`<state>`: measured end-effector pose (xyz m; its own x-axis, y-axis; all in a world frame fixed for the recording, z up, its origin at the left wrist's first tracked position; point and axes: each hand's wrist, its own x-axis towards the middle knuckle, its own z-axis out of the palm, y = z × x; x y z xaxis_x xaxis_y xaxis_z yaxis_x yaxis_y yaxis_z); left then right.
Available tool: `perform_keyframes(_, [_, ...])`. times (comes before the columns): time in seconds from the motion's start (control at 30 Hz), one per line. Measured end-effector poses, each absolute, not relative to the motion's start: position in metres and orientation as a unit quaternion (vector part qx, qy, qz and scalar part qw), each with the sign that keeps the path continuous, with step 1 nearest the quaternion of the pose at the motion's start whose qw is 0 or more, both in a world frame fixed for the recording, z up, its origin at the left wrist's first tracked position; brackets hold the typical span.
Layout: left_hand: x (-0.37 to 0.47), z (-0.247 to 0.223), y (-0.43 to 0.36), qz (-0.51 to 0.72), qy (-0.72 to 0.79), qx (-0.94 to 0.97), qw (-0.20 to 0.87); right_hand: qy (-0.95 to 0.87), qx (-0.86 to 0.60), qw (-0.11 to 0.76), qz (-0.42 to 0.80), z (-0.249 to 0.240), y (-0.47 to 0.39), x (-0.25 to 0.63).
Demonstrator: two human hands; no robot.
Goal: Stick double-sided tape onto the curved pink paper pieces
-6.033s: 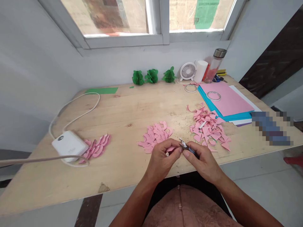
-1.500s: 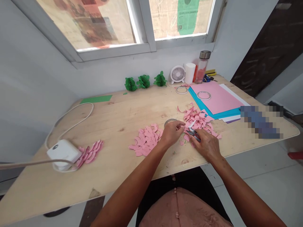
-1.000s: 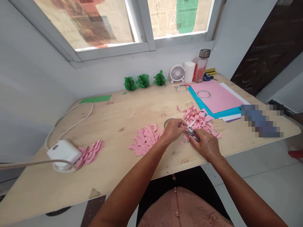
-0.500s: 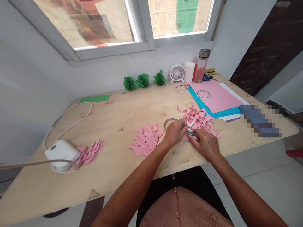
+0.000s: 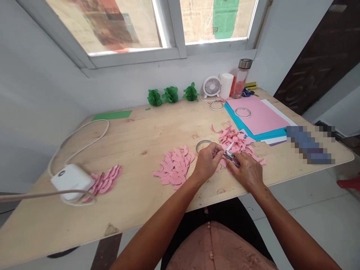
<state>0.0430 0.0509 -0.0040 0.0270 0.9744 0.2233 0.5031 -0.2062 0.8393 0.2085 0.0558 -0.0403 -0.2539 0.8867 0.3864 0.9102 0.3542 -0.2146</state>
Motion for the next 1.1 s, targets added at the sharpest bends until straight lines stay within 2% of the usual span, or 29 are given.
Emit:
perform_keyframes(0.17, [0.039, 0.006, 0.028, 0.517, 0.535, 0.471, 0.474, -0.787, -0.572, 0.223, -0.052, -0.042, 0.057, 0.209])
perform_keyframes(0.47, [0.036, 0.014, -0.012, 0.546, 0.49, 0.312, 0.603, -0.789, -0.571, 0.205, -0.097, -0.044, 0.057, 0.21])
perform_keyframes(0.87, [0.028, 0.018, -0.033, 0.574, 0.444, 0.232, 0.648, -0.795, -0.556, 0.219, -0.103, -0.044, 0.059, 0.212])
perform_keyframes(1.0, [0.024, 0.01, -0.029, 0.586, 0.453, 0.219, 0.636, -0.781, -0.534, 0.305, -0.109, -0.033, 0.052, 0.211])
perform_keyframes(1.1, [0.021, 0.005, -0.024, 0.59, 0.457, 0.212, 0.631, -0.807, -0.467, 0.36, -0.016, -0.018, 0.035, 0.202])
